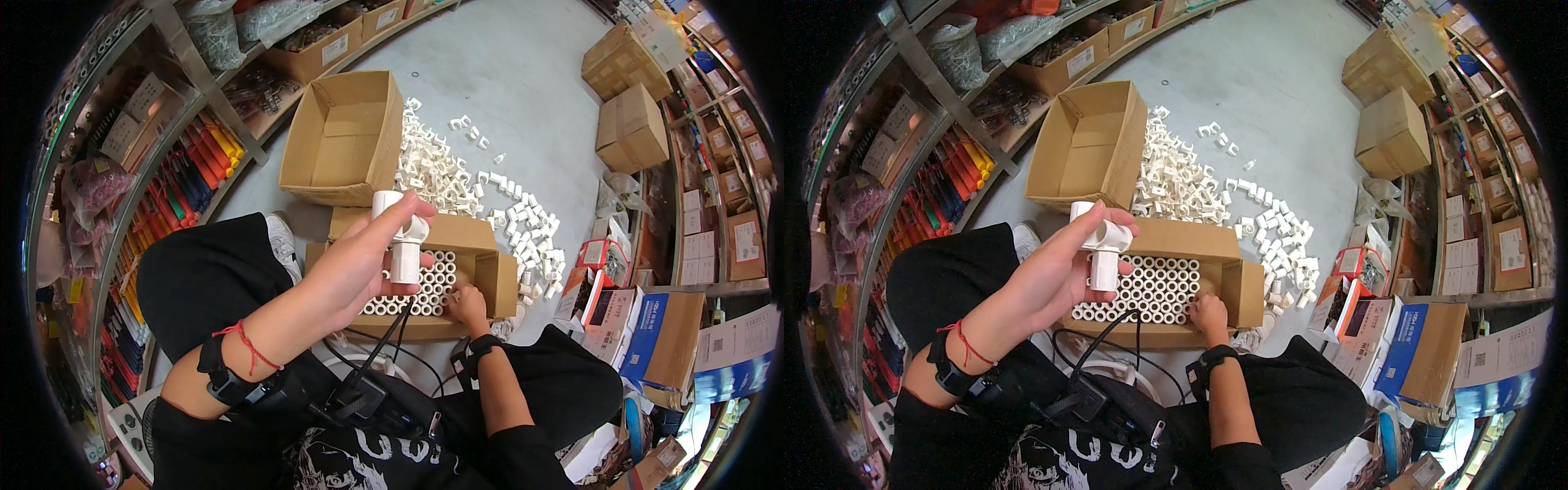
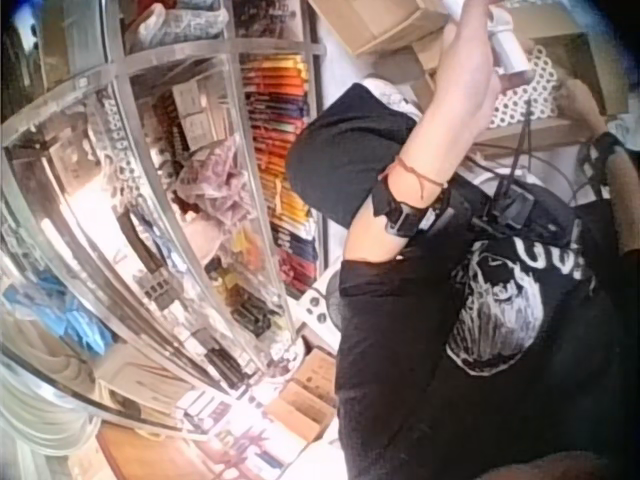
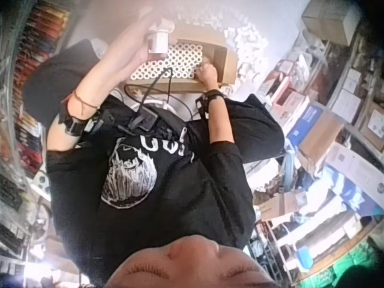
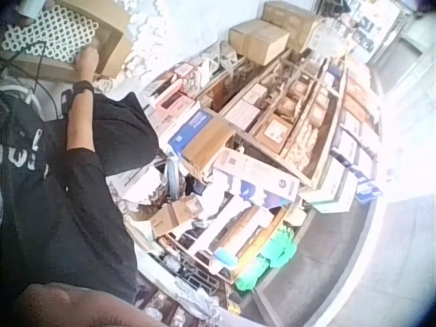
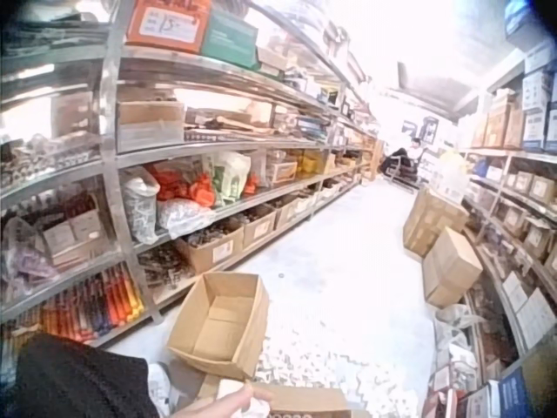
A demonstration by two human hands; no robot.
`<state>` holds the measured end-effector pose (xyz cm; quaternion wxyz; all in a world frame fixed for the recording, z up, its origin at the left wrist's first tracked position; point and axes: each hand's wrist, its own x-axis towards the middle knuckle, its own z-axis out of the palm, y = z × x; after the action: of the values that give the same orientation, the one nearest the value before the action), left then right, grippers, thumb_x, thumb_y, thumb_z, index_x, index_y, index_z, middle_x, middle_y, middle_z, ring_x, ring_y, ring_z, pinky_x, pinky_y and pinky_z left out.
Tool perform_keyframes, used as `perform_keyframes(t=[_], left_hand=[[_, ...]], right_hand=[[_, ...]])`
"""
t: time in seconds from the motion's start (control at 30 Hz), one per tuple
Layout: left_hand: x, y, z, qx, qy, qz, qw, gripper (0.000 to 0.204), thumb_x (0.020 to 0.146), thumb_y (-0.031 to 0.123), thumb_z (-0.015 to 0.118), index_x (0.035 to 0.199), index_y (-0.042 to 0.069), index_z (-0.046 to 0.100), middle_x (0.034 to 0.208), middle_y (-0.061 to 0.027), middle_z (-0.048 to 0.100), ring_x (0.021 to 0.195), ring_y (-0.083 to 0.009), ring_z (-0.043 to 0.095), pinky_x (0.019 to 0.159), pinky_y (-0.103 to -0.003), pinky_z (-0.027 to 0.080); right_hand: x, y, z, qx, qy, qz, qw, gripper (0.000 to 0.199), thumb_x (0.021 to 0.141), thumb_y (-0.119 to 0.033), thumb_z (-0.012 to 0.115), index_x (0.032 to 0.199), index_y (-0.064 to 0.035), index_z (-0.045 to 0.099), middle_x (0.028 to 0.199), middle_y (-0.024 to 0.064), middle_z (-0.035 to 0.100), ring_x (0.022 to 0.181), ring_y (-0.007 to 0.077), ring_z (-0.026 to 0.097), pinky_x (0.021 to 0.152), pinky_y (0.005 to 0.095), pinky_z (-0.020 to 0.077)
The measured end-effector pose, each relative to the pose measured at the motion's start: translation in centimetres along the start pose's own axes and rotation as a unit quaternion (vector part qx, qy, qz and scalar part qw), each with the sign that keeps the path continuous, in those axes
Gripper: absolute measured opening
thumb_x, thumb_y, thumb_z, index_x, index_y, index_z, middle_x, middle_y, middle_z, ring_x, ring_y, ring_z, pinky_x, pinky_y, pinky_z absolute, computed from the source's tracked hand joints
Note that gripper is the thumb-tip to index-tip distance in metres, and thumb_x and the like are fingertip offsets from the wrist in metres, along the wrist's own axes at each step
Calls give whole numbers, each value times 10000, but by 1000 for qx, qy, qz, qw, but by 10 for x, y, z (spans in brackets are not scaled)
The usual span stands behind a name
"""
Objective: The person sits on the floor and picks up small white plastic cylindrical parts, connecting them together by hand. The person then places the assembled parts into a cardboard box.
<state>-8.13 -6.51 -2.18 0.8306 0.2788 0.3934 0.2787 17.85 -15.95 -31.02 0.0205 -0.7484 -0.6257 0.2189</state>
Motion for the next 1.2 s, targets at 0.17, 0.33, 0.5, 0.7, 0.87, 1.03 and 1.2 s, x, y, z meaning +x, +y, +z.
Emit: perform_keyframes(t=[0.17,0.33,0.5,0.7,0.87,1.03,1.2], left_hand=[[0,1,3,-1,-10,1,1000,433,827,492,429,1055,129,488,977,-10,454,810,-90,511,617,-256,453],[-3,4,4,6,15,-15,1000,376,869,443,360,1043,134,485,947,2,467,790,-87,516,593,-245,444],[-1,5,4,9,27,-19,999,353,891,414,325,1045,137,480,952,10,479,782,-84,520,585,-243,440],[3,6,5,10,27,-17,999,372,874,435,352,1049,133,481,966,3,470,788,-86,513,599,-250,438],[6,2,1,-1,8,-11,1000,426,832,492,421,1049,131,486,959,-13,438,809,-96,516,623,-259,450],[6,2,3,-4,13,-15,1000,424,828,490,431,1044,130,486,957,-12,443,809,-95,517,618,-258,449],[5,5,8,7,36,-26,999,342,893,406,324,1041,133,470,995,9,488,783,-86,512,571,-233,431]], right_hand=[[-2,7,4,23,6,51,998,173,655,-191,609,748,-49,580,708,159,597,694,317,580,633,390,471],[3,6,12,52,22,85,995,189,664,-203,601,755,-39,583,699,146,605,680,307,588,630,380,474],[8,12,16,61,28,106,992,189,672,-217,606,704,-30,604,669,144,602,648,303,587,612,368,471],[12,27,24,112,11,63,992,208,682,-216,606,676,-8,598,650,164,589,625,301,586,584,359,462],[15,31,25,147,23,45,988,216,678,-207,606,662,8,588,637,170,583,606,300,582,574,353,460],[14,30,24,146,40,47,987,227,672,-213,610,652,12,584,632,170,581,595,294,580,570,349,459],[13,27,18,132,-9,98,986,285,645,-276,638,668,6,601,628,166,586,599,281,586,583,350,462]])
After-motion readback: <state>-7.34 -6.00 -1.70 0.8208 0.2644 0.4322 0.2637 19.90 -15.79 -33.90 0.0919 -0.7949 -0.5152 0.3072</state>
